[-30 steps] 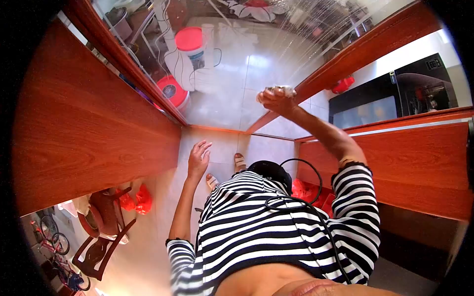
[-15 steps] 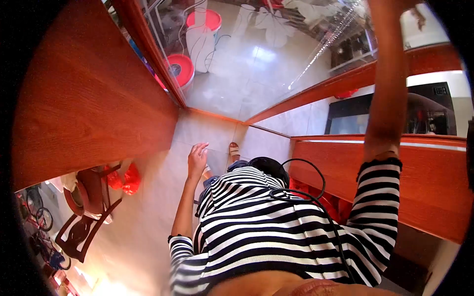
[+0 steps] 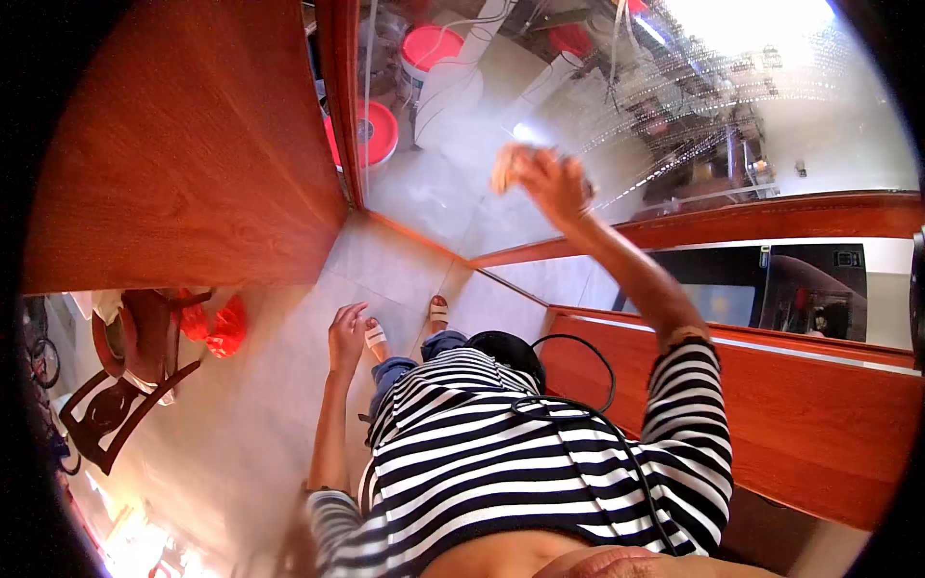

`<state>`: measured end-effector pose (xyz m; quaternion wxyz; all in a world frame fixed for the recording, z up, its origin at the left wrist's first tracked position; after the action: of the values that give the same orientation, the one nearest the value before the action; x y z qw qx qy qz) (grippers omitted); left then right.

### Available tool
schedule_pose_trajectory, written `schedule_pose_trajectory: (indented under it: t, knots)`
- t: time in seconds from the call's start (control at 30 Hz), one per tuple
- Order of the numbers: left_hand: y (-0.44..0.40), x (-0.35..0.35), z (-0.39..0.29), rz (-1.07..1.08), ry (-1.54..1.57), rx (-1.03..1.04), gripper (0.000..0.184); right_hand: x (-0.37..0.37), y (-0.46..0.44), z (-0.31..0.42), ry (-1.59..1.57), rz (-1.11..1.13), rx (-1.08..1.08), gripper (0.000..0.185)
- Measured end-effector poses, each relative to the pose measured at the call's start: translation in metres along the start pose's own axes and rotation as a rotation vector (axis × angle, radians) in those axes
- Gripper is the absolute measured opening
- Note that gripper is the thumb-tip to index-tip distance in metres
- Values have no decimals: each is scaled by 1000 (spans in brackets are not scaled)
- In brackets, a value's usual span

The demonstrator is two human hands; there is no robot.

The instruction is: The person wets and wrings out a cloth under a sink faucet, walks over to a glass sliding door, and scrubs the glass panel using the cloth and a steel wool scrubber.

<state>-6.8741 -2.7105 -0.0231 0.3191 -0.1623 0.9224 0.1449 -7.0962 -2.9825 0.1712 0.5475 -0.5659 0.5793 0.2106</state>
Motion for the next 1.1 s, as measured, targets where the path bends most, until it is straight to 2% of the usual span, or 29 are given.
schedule_pose_trajectory:
  t: [0.03, 0.07, 0.1, 0.13, 0.17, 0.2, 0.23, 0.3, 0.37, 0.4, 0.43, 0.47, 0.5, 0.6, 0.63, 0.7, 0.8, 0.9, 0.93, 0.97, 1.0, 1.03, 1.07, 1.1]
  knots:
    - [2, 0, 17, -26, -19, -39, 24, -20, -13, -42, -142, -96, 292, 39]
    - [4, 1, 27, -88, 29, 2, 23, -68, -52, -51, 122, -140, 169, 38]
    - [1, 8, 32, -83, 32, -4, 23, -143, -93, -54, 234, -313, 155, 34]
    - [1, 14, 37, -77, 29, -15, 23, -179, -116, -104, 145, -449, 419, 32]
    - [7, 13, 44, -69, 23, -33, 22, -233, -153, -122, 334, -453, 545, 26]
    - [8, 11, 41, -57, 60, -52, 22, -287, -188, -139, 517, -438, 677, 27]
    - [5, 10, 30, -47, 104, -70, 22, -341, -198, -122, 477, -954, 310, 26]
    - [-2, 16, 19, -64, 165, -75, 22, -375, -227, -92, 555, -958, 81, 28]
    - [-6, 27, 22, -111, 177, -57, 21, -348, -235, -90, 710, -883, 206, 26]
    - [-6, 41, 29, -95, 350, -139, 21, -329, -236, -89, 785, -840, 268, 26]
    - [-10, 41, 22, -100, 309, -103, 22, -299, -231, -118, 205, -586, 504, 24]
    - [-11, 39, 17, -99, 267, -71, 22, -247, -232, -74, 514, -535, 405, 22]
    - [-6, 38, 12, -94, 224, -41, 23, -165, -206, -100, 129, -434, 362, 40]
    - [4, 27, 8, -73, 88, -12, 21, 17, -124, 8, 205, -317, -59, 35]
    - [7, 22, 8, -70, 18, -9, 21, 63, -93, 32, 199, -282, -141, 35]
    - [25, 4, 17, -156, 16, -8, 21, 135, -51, 64, 82, -138, -221, 32]
    - [58, -28, 39, -239, 42, -117, 21, 229, -5, 60, -95, 440, -146, 24]
    - [86, -21, 100, -318, 128, -262, 21, 117, -59, 57, -181, 73, -270, 23]
    - [93, -15, 118, -348, 145, -282, 21, 78, -89, 44, -151, 38, -260, 25]
    - [96, -12, 128, -375, 158, -307, 21, 44, -122, 7, -317, 178, 221, 27]
    - [95, -9, 131, -359, 175, -326, 20, -15, -156, 1, -196, -14, 0, 28]
    - [94, -6, 133, -337, 191, -346, 19, -48, -177, -50, -217, -4, 495, 35]
    - [92, -2, 133, -315, 208, -368, 19, -103, -216, -44, 391, 64, 134, 35]
    - [89, 0, 127, -303, 223, -349, 19, -172, -240, -77, -169, -165, 597, 35]
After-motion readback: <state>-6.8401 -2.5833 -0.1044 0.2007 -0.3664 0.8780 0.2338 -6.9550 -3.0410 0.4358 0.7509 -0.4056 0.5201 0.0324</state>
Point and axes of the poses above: each hand's wrist, its own y-axis away from the middle knuckle, its own x-axis out of the palm, z = x × y, the point moved 9 cm from there along -y, towards the middle knuckle, and after that the axes turned 15 degrees about -y, right-handed, at the moved point
